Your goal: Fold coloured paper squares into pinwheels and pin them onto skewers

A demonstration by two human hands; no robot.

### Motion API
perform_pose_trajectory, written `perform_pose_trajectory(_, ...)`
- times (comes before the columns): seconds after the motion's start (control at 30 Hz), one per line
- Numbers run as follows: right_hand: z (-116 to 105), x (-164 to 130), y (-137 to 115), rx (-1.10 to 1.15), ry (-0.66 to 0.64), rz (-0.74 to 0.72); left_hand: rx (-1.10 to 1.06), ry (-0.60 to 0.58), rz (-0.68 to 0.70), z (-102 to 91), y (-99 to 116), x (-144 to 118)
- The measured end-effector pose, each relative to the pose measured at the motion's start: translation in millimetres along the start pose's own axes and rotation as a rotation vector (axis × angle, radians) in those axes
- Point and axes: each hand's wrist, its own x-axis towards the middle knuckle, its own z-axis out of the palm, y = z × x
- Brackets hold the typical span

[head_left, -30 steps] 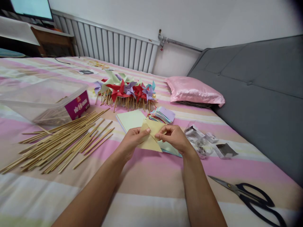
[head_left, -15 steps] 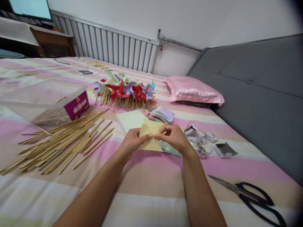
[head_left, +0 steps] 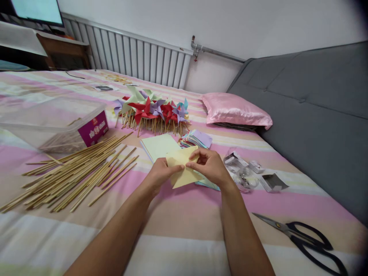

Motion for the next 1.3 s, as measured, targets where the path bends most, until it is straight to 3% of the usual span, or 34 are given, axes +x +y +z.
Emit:
perform_pose_trajectory(0.43, 2.5, 1.3, -6.1, 0.299, 0.088, -0.030, -0.063, -0.021, 0.043, 0.1, -1.8, 0.0)
perform_pose_trajectory(0.77, 1.5, 3.6, -4.5, 0.197, 0.197, -0.040, -0.076, -0.004, 0.028, 1.3, -0.3, 1.2)
perform_pose_trajectory(1.0, -4.7, -2.8, -17.9, 0.170, 0.445, -0.137, -0.265, 0.174, -0.017, -2.7, 2.1, 4.9)
perform_pose_trajectory(1.07, -9.0, -8.3, -24.2, 0.201, 0.335, -0.129, -0.356, 0.211, -0.026, -4.4, 3.6, 7.1)
perform_pose_trajectory(1.2, -14.3, -16.3, -29.6, 0.219, -0.217, -0.029, -0.503, 0.224, -0.046, -6.2, 7.0, 9.5)
perform_pose_trajectory(1.3, -10.8, -14.9, -25.1, 0.199, -0.355, -0.033, -0.551, 0.197, -0.068, -6.1, 9.3, 8.6)
